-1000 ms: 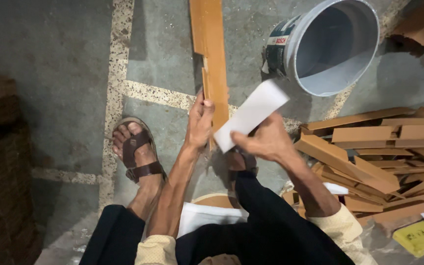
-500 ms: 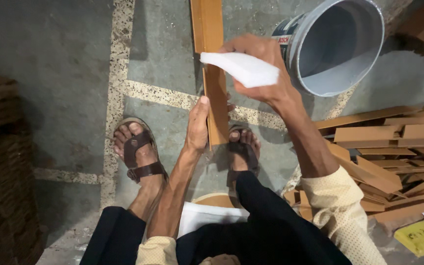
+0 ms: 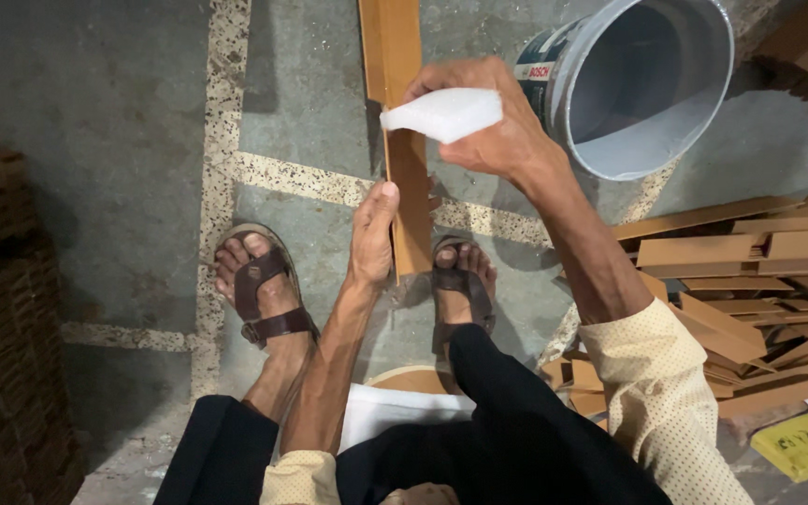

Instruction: The person wipes the surface of thin wooden strips using a white cloth. They pick up individual strips from a pile on the floor, wipe them thoroughly, and place them back down. The task involves repetitive handling of multiple wooden pieces in a workshop environment.

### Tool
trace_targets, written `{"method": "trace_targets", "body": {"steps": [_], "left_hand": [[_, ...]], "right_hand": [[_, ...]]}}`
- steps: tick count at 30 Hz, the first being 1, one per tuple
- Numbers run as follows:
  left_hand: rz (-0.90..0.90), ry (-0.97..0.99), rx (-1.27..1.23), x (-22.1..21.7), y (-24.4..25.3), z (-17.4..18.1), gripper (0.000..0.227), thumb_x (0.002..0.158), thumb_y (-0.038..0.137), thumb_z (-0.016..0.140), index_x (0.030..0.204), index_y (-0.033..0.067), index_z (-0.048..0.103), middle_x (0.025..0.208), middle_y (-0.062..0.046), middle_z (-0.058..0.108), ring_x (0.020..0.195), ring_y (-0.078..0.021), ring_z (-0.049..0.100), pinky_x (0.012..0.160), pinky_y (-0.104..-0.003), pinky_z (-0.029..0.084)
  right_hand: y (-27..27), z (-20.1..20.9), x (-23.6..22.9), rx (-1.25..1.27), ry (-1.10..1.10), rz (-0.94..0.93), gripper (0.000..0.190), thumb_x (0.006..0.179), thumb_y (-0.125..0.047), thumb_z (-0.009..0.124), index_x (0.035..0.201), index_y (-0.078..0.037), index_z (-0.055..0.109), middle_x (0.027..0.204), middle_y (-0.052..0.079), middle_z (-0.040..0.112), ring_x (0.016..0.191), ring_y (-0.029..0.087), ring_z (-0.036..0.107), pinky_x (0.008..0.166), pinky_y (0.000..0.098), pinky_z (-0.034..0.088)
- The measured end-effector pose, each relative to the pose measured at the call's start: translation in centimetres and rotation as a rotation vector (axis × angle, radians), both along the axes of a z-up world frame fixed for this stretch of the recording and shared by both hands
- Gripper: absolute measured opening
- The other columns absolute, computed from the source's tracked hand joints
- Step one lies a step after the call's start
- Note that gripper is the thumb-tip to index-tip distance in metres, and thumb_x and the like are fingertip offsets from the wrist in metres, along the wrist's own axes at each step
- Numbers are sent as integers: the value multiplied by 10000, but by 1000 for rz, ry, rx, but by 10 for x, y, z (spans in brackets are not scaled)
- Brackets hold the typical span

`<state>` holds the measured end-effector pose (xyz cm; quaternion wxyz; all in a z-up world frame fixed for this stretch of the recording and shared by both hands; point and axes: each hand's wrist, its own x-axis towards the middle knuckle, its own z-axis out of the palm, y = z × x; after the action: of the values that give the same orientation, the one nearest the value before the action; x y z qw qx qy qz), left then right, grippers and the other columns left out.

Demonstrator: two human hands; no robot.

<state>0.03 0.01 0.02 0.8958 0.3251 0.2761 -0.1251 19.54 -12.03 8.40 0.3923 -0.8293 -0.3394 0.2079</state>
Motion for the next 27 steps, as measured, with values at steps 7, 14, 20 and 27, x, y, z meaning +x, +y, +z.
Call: {"method": "trace_targets", "body": {"steps": [7, 14, 20, 27], "left_hand": [[-22, -43, 38, -3, -2, 0, 464, 1140, 368, 479, 1302, -48, 606, 1143, -160, 696, 1009, -222, 701, 845, -336, 586], [-32, -22, 49, 5, 3, 9, 474, 1060, 398, 470, 1281, -5, 589, 1168, -120, 696, 990, -186, 715, 835, -328, 592], [-38, -52, 92, 3, 0, 8, 491, 1133, 402, 485, 1263, -46, 637, 1071, -119, 704, 894, -149, 648, 793, -293, 548], [2, 7, 86, 4, 1, 8, 389, 1109, 339, 503, 1207, -13, 638, 988, -40, 684, 831, -98, 632, 730, -247, 529]], "right_hand": [[-7, 5, -1, -118, -4, 14, 180, 835, -2, 743, 1012, -33, 757, 857, 140, 754, 742, 267, 740, 635, 355, 554], [-24, 16, -11, -204, -9, -14, 210, 880, -17, 759, 1086, -55, 754, 864, 123, 756, 642, 221, 710, 532, 340, 534], [-22, 23, -8, 118, -61, -109, 256, 833, -78, 733, 1080, -22, 694, 892, 145, 714, 721, 247, 694, 605, 353, 512], [-19, -1, -27, -257, -7, -96, 116, 982, -106, 737, 1054, -16, 726, 811, 167, 694, 694, 285, 664, 623, 385, 515]]}}
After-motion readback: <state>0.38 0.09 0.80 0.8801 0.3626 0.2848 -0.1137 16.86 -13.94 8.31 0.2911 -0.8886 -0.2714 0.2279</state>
